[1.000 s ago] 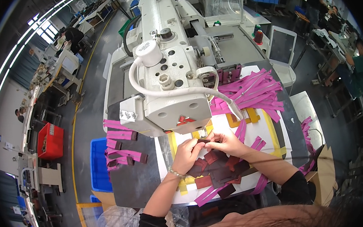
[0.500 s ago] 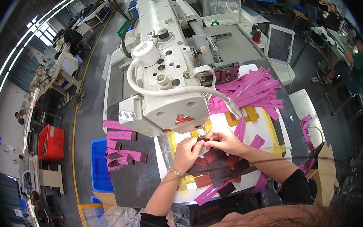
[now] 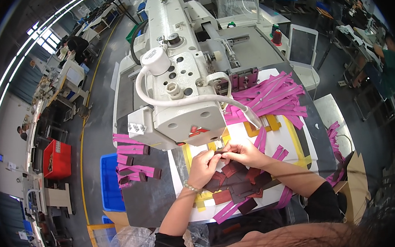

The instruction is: Sewing small leather pieces together using an industrial sewing machine in a workshop.

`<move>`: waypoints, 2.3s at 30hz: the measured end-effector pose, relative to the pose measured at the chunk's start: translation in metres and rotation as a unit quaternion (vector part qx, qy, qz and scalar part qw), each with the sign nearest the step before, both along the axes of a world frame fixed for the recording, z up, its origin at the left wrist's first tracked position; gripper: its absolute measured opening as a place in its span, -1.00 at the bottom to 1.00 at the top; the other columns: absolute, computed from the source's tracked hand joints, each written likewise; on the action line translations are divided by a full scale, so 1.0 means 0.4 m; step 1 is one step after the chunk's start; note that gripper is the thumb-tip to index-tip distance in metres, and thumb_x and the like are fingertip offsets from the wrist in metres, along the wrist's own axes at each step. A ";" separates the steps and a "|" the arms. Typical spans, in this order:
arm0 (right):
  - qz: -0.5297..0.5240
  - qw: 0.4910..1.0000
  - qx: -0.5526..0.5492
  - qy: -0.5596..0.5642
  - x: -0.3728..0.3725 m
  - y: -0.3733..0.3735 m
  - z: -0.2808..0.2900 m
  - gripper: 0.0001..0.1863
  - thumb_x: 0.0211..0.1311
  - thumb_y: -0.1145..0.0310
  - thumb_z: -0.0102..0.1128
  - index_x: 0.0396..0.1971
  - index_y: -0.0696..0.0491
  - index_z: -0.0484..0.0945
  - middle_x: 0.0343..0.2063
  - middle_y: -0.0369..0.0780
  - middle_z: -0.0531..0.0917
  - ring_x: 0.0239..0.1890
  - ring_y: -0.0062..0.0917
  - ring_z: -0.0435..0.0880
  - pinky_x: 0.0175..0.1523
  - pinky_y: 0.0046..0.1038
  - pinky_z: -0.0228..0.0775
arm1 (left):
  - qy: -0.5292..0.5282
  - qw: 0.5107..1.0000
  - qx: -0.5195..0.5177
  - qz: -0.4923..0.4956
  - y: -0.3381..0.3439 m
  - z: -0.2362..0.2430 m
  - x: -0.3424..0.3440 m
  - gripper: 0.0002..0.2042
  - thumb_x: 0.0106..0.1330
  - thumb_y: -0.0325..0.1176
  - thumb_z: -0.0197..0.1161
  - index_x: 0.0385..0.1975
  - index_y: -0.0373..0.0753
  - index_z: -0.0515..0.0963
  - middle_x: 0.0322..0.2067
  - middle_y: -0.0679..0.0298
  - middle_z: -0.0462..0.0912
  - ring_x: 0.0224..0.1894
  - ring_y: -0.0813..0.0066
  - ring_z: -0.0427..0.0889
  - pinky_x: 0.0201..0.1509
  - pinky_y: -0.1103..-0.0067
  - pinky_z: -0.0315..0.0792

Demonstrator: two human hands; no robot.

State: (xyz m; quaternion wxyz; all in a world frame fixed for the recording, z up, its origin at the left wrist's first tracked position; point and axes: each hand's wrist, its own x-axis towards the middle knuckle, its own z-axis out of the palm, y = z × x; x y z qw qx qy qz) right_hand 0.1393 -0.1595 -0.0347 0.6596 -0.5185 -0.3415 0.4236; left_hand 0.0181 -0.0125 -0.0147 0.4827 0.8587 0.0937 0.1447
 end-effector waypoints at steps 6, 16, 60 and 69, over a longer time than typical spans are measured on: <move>-0.004 0.963 -0.037 -0.268 -0.021 -0.003 0.035 -0.88 0.14 0.46 0.23 -0.46 0.17 0.49 -0.64 -0.30 0.56 -0.57 -0.71 0.49 -0.45 -0.59 0.33 | -0.041 0.975 0.177 -0.129 0.053 0.007 -0.017 -0.80 0.16 -0.40 0.20 -0.63 -0.31 0.41 -0.65 0.14 0.40 -0.49 0.17 0.41 -0.33 0.40 0.31; -0.006 0.995 0.014 -0.099 -0.005 0.000 -0.007 -0.83 0.20 0.42 0.20 -0.52 0.17 0.50 -0.63 -0.37 0.53 -0.59 -0.77 0.42 -0.51 -0.64 0.26 | -0.023 0.991 0.080 -0.104 0.047 -0.005 -0.007 -0.79 0.17 -0.32 0.23 -0.58 -0.32 0.44 -0.62 0.17 0.41 -0.50 0.23 0.40 -0.32 0.42 0.29; -0.191 0.901 -0.049 -0.386 0.028 0.037 -0.008 -0.84 0.02 0.28 0.27 -0.59 0.01 0.51 -0.38 -0.34 0.40 -0.16 -0.48 0.31 0.03 -0.35 -0.12 | 0.048 0.998 -0.042 0.029 0.022 0.005 0.009 -0.77 0.23 -0.34 0.17 -0.59 -0.35 0.43 -0.67 0.16 0.42 -0.56 0.27 0.41 -0.48 0.49 0.25; -0.241 0.868 -0.093 -0.425 0.016 0.062 -0.009 -0.84 -0.02 0.34 0.25 -0.64 0.05 0.49 -0.40 -0.30 0.38 -0.18 -0.43 0.29 -0.01 -0.35 -0.08 | -0.119 0.953 0.278 0.026 0.027 -0.013 -0.001 -0.83 0.07 -0.42 0.26 -0.33 -0.27 0.58 -0.33 0.24 0.59 -0.25 0.32 0.53 -0.14 0.42 0.37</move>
